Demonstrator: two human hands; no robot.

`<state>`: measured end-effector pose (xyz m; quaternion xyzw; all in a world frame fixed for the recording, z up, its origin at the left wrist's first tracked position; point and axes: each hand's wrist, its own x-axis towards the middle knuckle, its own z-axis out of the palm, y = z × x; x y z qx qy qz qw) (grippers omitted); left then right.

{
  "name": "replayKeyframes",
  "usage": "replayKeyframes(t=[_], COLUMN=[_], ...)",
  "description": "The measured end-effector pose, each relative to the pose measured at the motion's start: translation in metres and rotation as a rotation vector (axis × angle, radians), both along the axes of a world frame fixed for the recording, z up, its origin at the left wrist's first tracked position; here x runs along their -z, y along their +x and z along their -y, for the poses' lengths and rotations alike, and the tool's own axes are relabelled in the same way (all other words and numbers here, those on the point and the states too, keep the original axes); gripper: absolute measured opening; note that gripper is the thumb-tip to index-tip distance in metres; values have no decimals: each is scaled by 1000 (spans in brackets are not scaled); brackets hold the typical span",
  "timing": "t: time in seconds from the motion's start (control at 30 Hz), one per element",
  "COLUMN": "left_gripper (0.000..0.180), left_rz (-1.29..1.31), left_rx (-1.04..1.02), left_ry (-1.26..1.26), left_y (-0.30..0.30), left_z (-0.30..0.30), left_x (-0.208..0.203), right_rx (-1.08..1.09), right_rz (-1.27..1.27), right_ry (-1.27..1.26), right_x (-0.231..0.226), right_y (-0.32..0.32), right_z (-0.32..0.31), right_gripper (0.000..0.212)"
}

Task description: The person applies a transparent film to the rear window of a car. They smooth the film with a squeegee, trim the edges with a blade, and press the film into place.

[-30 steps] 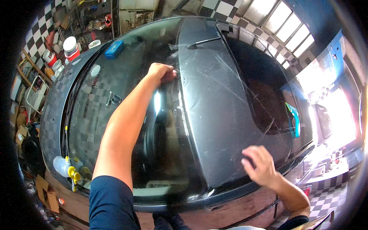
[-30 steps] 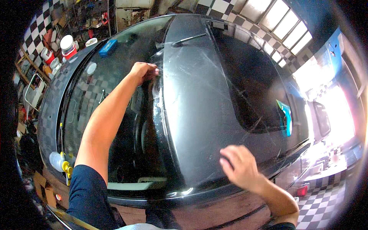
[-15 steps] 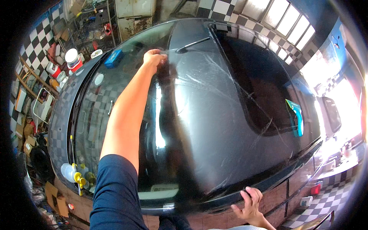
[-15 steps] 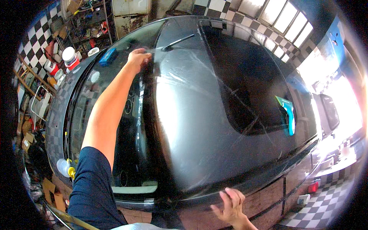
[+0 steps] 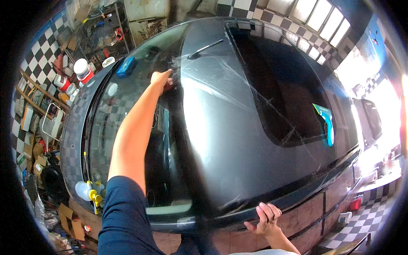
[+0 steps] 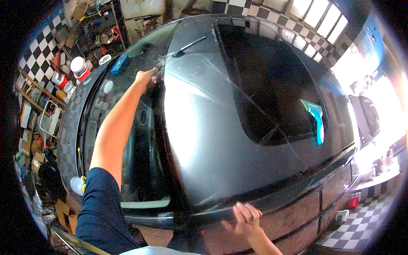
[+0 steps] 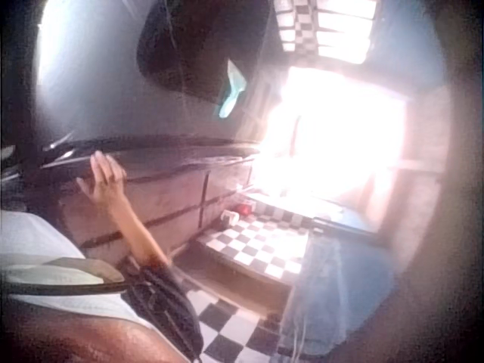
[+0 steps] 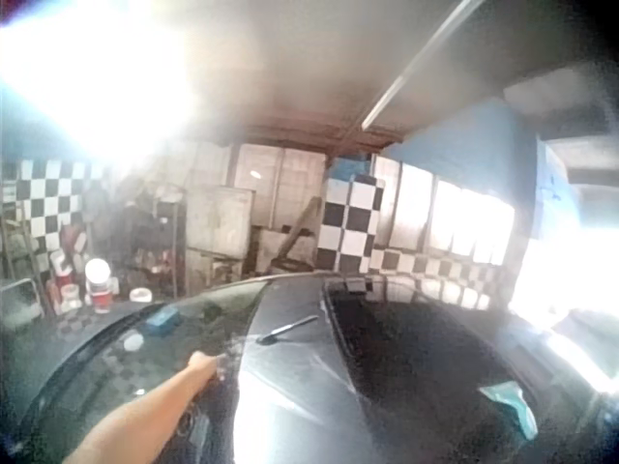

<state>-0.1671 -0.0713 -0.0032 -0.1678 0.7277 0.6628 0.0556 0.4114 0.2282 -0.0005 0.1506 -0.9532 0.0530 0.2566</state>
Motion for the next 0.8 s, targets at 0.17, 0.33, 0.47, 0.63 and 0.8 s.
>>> replayKeyframes(t=[0.17,0.33,0.47,0.63,0.8], left_gripper=[44,43,58,66,48], left_rz=[113,150,84,84,144], left_rx=[193,356,314,324,288], left_ry=[113,-148,-738,-693,-367], left_y=[116,215,306,435,471], left_z=[21,71,63,52,41], left_x=[-22,13,21,9,-4], right_rx=[7,22,179,405,585], right_rz=[-41,-4,73,195,394], right_ry=[-39,-102,-364,-1302,-2113], right_x=[-3,-15,-31,-3,54], right_y=[-6,-6,37,91,82], right_z=[2,17,57,126,168], right_gripper=[61,61,49,42,39])
